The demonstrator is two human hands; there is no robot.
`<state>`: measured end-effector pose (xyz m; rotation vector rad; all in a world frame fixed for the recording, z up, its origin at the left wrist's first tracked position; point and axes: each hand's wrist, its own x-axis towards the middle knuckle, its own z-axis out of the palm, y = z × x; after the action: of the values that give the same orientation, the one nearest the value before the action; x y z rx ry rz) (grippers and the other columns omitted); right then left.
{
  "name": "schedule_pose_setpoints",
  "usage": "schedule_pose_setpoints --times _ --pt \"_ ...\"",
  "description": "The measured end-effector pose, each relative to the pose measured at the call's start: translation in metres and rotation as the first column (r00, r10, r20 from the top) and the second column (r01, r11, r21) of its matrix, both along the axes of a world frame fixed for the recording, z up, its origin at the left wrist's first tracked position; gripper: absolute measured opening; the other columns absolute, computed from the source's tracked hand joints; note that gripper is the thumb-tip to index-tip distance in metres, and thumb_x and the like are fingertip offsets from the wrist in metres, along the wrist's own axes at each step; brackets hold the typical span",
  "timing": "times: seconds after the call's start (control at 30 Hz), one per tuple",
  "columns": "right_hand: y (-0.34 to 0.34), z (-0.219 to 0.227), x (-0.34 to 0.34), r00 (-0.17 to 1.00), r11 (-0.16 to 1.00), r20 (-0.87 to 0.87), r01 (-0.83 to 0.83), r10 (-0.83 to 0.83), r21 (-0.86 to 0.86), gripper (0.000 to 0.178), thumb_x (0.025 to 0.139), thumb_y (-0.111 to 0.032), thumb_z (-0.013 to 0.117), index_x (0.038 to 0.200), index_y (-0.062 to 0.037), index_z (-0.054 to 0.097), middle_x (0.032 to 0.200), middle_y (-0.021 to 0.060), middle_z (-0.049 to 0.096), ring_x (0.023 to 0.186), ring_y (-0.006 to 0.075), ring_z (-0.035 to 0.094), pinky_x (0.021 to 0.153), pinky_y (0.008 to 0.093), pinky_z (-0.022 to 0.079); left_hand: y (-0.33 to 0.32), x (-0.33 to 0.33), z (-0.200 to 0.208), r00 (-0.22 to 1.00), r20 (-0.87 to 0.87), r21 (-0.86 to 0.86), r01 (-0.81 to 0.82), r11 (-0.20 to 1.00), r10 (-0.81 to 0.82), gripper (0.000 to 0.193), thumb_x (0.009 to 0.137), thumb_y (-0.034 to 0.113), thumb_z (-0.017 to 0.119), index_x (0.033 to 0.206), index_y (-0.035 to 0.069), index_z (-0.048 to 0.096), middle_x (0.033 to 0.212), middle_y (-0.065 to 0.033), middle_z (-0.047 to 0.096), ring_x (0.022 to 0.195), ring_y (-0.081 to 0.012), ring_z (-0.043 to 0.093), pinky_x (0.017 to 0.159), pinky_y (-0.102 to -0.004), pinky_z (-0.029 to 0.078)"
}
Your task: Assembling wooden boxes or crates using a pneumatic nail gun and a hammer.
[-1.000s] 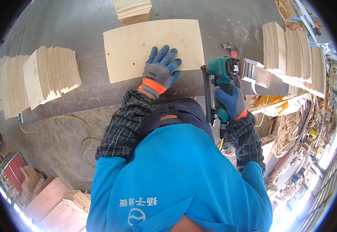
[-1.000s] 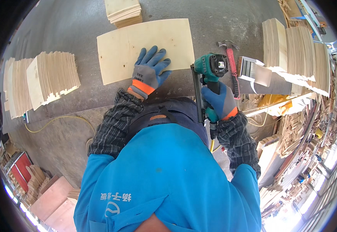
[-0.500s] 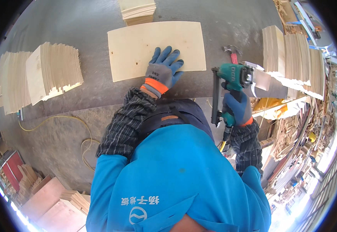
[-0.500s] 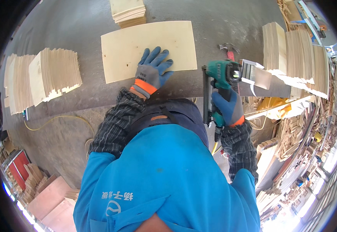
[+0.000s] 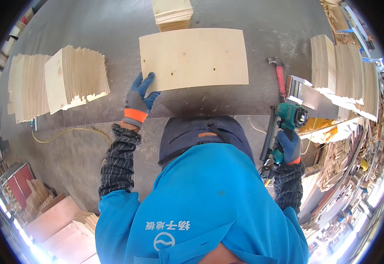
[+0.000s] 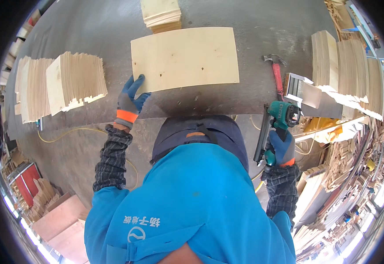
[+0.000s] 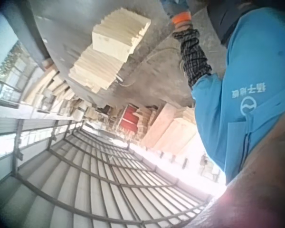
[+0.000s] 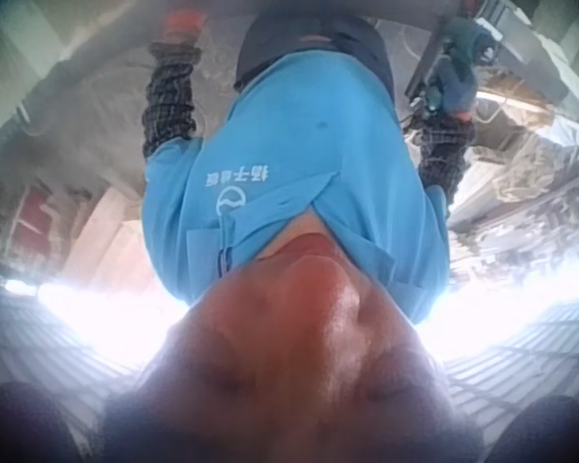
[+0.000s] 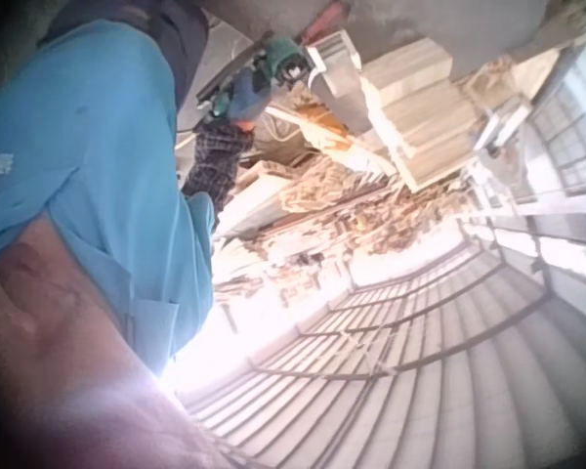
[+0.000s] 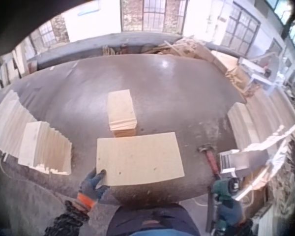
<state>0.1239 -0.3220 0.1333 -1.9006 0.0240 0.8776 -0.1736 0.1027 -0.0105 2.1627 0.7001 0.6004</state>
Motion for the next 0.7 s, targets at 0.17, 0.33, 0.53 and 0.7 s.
schedule_pose_setpoints --times 0.17,0.33,0.53,0.7 --pt "0.0 0.0 -0.001 0.996 1.0 -0.087 0.0 -0.001 -0.01 0.025 0.095 -0.016 0.072 0.113 -0.0003 0.067 0.077 0.0023 0.064 0.06 0.0111 0.06 0.056 0.0269 0.049 -0.039 0.03 -0.002 0.997 -0.058 -0.025 0.057 0.998 -0.058 0.06 0.086 0.012 0.088 0.142 0.006 0.067 0.141 -0.0244 0.066 0.126 -0.0394 0.068 0.104 -0.0425 0.058" --pt "0.016 0.008 -0.002 0.999 0.999 0.009 -0.047 0.047 0.001 0.026 0.094 -0.016 0.071 0.114 0.0 0.067 0.077 0.0025 0.063 0.061 0.0109 0.06 0.056 0.0281 0.049 -0.092 0.094 -0.008 0.997 -0.07 -0.068 -0.044 0.997 0.039 0.055 0.089 0.012 0.085 0.141 0.005 0.067 0.139 -0.0263 0.066 0.123 -0.041 0.069 0.101 -0.0433 0.059" --pt "0.047 0.026 -0.01 0.991 0.991 -0.022 -0.13 0.131 0.008 0.032 0.094 -0.013 0.07 0.123 0.0005 0.067 0.082 0.0012 0.064 0.064 0.0099 0.059 0.059 0.0277 0.049 -0.1 0.11 -0.01 0.998 -0.035 -0.075 0.046 0.996 -0.049 0.058 0.089 0.018 0.086 0.142 0.008 0.067 0.147 -0.0244 0.062 0.128 -0.043 0.066 0.105 -0.0447 0.058" --pt "0.083 0.028 -0.018 0.938 0.938 0.014 -0.346 0.346 0.024 0.041 0.093 -0.013 0.069 0.13 0.0033 0.067 0.08 0.0018 0.064 0.065 0.0094 0.059 0.06 0.0269 0.047 -0.09 0.102 -0.012 0.992 0.058 -0.1 0.113 0.989 -0.108 0.056 0.089 0.017 0.086 0.143 0.014 0.068 0.151 -0.0242 0.06 0.132 -0.0428 0.065 0.106 -0.044 0.058"
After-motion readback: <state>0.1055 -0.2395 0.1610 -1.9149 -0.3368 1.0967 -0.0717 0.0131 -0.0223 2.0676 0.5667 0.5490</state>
